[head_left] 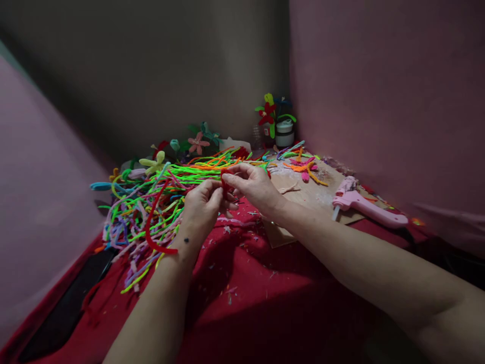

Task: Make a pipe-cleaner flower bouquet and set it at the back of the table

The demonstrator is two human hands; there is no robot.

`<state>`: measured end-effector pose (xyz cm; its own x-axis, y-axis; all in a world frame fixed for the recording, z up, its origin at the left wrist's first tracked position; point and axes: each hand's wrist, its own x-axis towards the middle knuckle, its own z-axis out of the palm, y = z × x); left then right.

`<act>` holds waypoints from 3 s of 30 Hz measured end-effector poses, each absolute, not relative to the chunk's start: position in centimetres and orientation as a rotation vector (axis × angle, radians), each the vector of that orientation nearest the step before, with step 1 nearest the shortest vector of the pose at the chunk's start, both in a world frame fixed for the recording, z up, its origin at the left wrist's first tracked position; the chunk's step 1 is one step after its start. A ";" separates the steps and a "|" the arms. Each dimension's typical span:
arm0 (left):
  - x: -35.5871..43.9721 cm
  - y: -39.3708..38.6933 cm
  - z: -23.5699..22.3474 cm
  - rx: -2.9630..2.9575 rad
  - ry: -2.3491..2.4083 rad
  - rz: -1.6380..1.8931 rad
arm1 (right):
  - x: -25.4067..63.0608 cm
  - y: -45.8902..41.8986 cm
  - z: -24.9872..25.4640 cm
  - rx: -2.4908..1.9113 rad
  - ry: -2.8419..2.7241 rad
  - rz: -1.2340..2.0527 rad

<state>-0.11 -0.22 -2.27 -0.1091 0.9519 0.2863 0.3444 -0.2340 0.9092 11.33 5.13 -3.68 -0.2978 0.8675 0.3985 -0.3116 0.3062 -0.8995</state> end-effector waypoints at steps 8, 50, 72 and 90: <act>-0.5 -0.2 -1.4 1.553 1.609 1.016 | 11.8 5.4 -3.6 -0.493 -1.327 1.368; -2.0 -0.9 -0.1 1.521 1.531 1.379 | 11.4 4.5 -3.6 -0.525 -1.390 1.533; -3.3 -0.6 -1.1 2.095 1.757 1.095 | 11.3 4.4 -4.3 -0.758 -1.943 1.263; -2.7 -0.9 -0.4 1.791 1.743 1.106 | 10.9 4.5 -4.7 -0.736 -1.886 1.074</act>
<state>-2.74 -0.86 -0.41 -0.0939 0.9624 0.2548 0.6406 -0.1375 0.7555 10.90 4.46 -4.71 -0.4885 0.7909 0.3686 0.0867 0.4643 -0.8814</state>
